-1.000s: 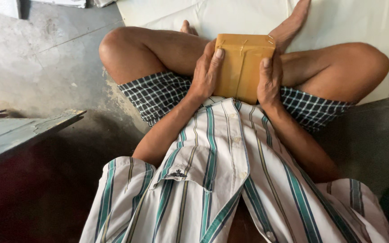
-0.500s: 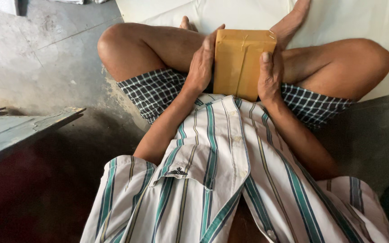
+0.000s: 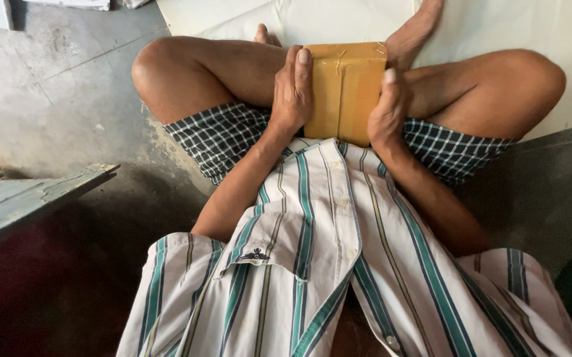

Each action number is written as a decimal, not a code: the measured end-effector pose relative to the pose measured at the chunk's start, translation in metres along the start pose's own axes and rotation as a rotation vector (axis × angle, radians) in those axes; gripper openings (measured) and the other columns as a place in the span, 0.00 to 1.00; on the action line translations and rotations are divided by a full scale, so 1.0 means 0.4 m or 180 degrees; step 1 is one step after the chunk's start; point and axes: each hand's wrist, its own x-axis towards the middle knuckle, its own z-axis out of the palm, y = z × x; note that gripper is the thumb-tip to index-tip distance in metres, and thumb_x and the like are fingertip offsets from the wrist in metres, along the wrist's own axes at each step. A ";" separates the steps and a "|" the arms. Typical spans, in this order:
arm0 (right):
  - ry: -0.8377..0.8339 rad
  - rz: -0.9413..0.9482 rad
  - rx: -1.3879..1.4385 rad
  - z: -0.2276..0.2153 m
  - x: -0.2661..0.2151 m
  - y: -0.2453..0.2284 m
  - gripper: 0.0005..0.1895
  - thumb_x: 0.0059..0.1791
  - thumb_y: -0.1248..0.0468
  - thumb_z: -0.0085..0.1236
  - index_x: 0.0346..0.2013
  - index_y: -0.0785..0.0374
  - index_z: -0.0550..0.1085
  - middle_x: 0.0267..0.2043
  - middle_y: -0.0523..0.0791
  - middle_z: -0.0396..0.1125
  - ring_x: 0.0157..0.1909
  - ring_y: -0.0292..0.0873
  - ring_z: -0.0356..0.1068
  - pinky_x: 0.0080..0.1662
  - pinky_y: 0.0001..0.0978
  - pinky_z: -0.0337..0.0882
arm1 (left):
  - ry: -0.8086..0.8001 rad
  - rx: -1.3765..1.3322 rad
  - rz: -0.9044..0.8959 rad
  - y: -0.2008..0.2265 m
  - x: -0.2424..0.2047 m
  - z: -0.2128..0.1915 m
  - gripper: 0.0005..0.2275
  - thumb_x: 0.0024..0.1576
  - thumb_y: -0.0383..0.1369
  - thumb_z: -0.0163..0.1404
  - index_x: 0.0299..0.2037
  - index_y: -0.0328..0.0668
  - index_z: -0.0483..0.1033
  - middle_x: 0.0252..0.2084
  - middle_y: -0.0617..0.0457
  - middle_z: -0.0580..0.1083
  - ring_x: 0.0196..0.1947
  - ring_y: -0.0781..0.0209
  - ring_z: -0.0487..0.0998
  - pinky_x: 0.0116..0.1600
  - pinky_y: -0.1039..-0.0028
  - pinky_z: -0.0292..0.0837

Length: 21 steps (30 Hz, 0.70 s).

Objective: The person sits on the floor and packs a small cardboard box with white foam inserts and a product box. They close the flaps and seal the box with packing tape, smoothing the tape to secure it.

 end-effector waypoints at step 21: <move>-0.0222 -0.0489 0.0044 -0.016 0.040 -0.189 0.33 0.59 0.39 0.53 0.58 0.68 0.68 0.51 0.51 0.72 0.51 0.48 0.75 0.53 0.41 0.75 | 0.0120 0.0035 0.0148 0.030 -0.030 -0.007 0.26 0.69 0.54 0.26 0.49 0.35 0.66 0.37 0.29 0.74 0.39 0.30 0.76 0.46 0.48 0.70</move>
